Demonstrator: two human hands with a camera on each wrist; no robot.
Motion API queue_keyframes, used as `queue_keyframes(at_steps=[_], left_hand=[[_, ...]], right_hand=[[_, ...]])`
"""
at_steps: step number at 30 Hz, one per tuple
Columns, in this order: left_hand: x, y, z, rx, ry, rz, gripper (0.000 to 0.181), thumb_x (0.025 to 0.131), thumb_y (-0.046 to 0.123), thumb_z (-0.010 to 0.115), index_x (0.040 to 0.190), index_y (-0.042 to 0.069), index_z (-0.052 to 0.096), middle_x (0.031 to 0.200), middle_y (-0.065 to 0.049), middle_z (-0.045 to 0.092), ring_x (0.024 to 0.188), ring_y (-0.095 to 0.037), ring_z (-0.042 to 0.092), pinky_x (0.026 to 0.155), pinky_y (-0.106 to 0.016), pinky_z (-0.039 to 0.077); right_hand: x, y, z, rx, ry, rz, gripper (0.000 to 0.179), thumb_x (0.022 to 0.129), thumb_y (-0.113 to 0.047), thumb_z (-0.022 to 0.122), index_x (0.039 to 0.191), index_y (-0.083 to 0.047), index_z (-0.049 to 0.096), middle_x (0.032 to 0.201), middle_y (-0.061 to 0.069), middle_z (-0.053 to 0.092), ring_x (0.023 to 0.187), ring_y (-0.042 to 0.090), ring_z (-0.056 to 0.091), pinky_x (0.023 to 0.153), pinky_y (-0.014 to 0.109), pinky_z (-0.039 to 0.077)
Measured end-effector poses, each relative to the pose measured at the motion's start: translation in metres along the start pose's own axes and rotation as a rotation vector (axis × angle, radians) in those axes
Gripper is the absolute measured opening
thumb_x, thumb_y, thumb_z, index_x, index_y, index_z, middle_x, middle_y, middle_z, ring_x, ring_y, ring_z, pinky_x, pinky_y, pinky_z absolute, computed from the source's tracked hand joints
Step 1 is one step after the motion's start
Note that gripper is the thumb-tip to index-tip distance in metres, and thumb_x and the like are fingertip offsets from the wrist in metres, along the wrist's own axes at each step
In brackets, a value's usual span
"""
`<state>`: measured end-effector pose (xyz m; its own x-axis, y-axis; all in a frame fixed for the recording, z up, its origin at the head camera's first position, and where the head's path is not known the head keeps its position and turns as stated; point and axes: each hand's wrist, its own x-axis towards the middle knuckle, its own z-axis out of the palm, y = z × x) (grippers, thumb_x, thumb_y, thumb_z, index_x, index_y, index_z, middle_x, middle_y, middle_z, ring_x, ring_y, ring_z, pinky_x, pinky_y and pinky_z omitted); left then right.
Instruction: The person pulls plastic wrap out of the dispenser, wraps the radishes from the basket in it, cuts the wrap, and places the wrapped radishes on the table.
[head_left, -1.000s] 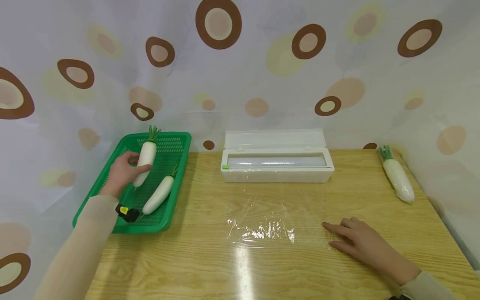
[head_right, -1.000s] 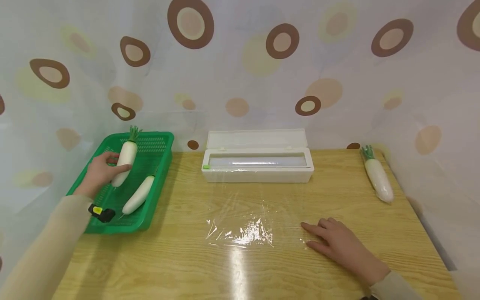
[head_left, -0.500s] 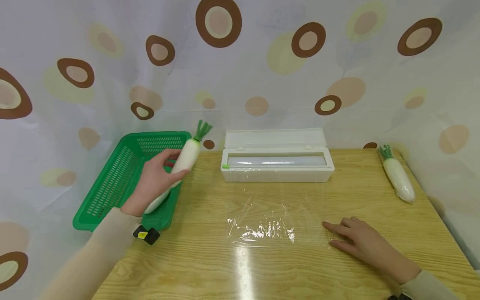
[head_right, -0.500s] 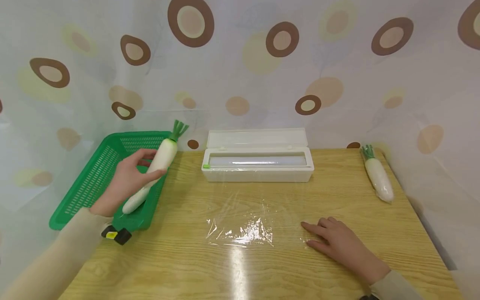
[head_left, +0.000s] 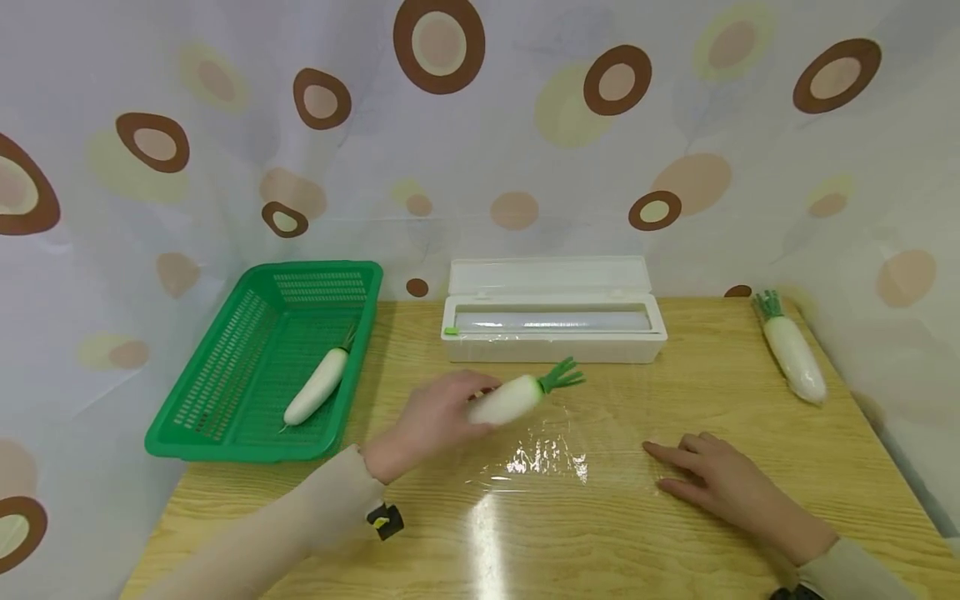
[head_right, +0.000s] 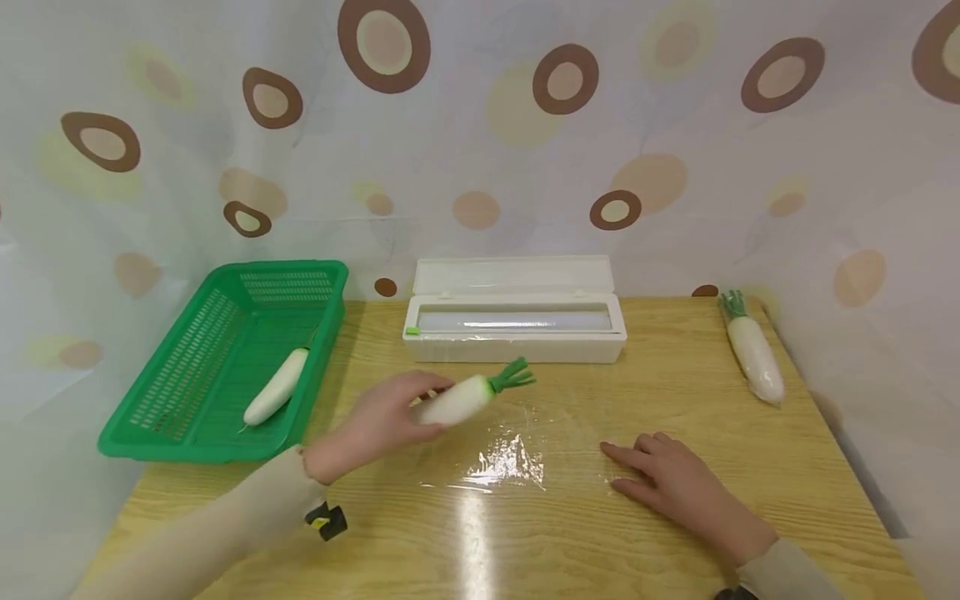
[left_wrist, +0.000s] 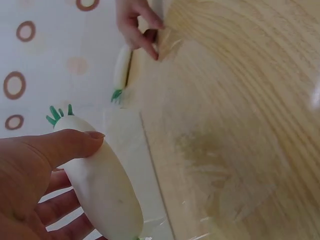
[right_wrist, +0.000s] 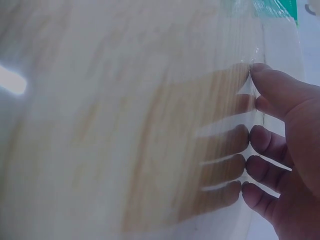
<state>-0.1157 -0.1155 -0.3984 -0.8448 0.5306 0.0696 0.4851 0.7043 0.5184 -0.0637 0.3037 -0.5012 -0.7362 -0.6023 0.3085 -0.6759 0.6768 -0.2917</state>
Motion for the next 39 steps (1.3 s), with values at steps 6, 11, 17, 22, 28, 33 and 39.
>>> queue_keyframes(at_steps=[6,11,17,22,28,33,39], left_hand=[[0.008,0.007,0.035,0.175,-0.074,0.123,0.051,0.085,0.027,0.088,0.131,0.014,0.07,0.122,-0.004,0.073,0.109,-0.024,0.068,0.087,-0.041,0.058],[0.017,0.015,0.053,0.247,-0.126,0.175,0.05,0.09,0.032,0.083,0.135,0.017,0.068,0.127,-0.002,0.071,0.111,-0.023,0.067,0.085,-0.035,0.057],[0.026,0.024,0.065,0.288,-0.188,0.179,0.049,0.093,0.032,0.08,0.138,0.019,0.066,0.13,0.0,0.07,0.115,-0.021,0.064,0.089,-0.032,0.056],[0.028,0.027,0.07,0.302,-0.191,0.189,0.049,0.093,0.031,0.079,0.138,0.018,0.066,0.13,0.001,0.069,0.114,-0.019,0.064,0.085,-0.031,0.057],[0.03,0.022,0.075,0.278,-0.2,0.189,0.049,0.093,0.03,0.08,0.138,0.017,0.065,0.129,0.0,0.069,0.11,-0.018,0.064,0.084,-0.029,0.056],[0.031,0.017,0.08,0.27,-0.211,0.181,0.051,0.093,0.031,0.079,0.14,0.018,0.064,0.129,0.0,0.068,0.11,-0.018,0.063,0.081,-0.028,0.056],[0.032,0.013,0.081,0.196,-0.217,0.137,0.052,0.093,0.031,0.079,0.142,0.018,0.063,0.134,-0.001,0.066,0.113,-0.019,0.062,0.086,-0.03,0.055]], right_hand=[[0.001,-0.003,-0.001,0.0,-0.014,0.01,0.052,0.083,-0.022,0.088,0.132,-0.013,0.073,0.087,-0.024,0.048,0.072,-0.007,0.033,0.061,0.02,0.035],[0.002,-0.005,-0.003,0.003,-0.025,0.027,0.051,0.084,-0.022,0.087,0.132,-0.013,0.073,0.086,-0.025,0.047,0.072,-0.008,0.032,0.061,0.02,0.034],[0.003,-0.006,-0.002,0.004,-0.034,0.026,0.051,0.085,-0.023,0.086,0.133,-0.014,0.072,0.086,-0.025,0.047,0.072,-0.008,0.032,0.062,0.02,0.034],[0.003,-0.005,-0.001,-0.006,-0.03,0.027,0.051,0.084,-0.023,0.087,0.133,-0.015,0.073,0.087,-0.024,0.048,0.072,-0.008,0.033,0.062,0.02,0.035],[0.002,-0.005,-0.001,-0.008,-0.033,0.037,0.05,0.086,-0.023,0.086,0.133,-0.015,0.072,0.087,-0.025,0.047,0.073,-0.007,0.033,0.063,0.02,0.035],[0.001,-0.005,-0.001,-0.011,-0.03,0.039,0.05,0.086,-0.023,0.086,0.133,-0.015,0.072,0.087,-0.025,0.047,0.074,-0.007,0.033,0.063,0.02,0.036],[0.0,-0.004,0.001,-0.015,-0.02,0.04,0.051,0.085,-0.023,0.086,0.133,-0.016,0.072,0.087,-0.024,0.047,0.074,-0.007,0.034,0.063,0.02,0.036]])
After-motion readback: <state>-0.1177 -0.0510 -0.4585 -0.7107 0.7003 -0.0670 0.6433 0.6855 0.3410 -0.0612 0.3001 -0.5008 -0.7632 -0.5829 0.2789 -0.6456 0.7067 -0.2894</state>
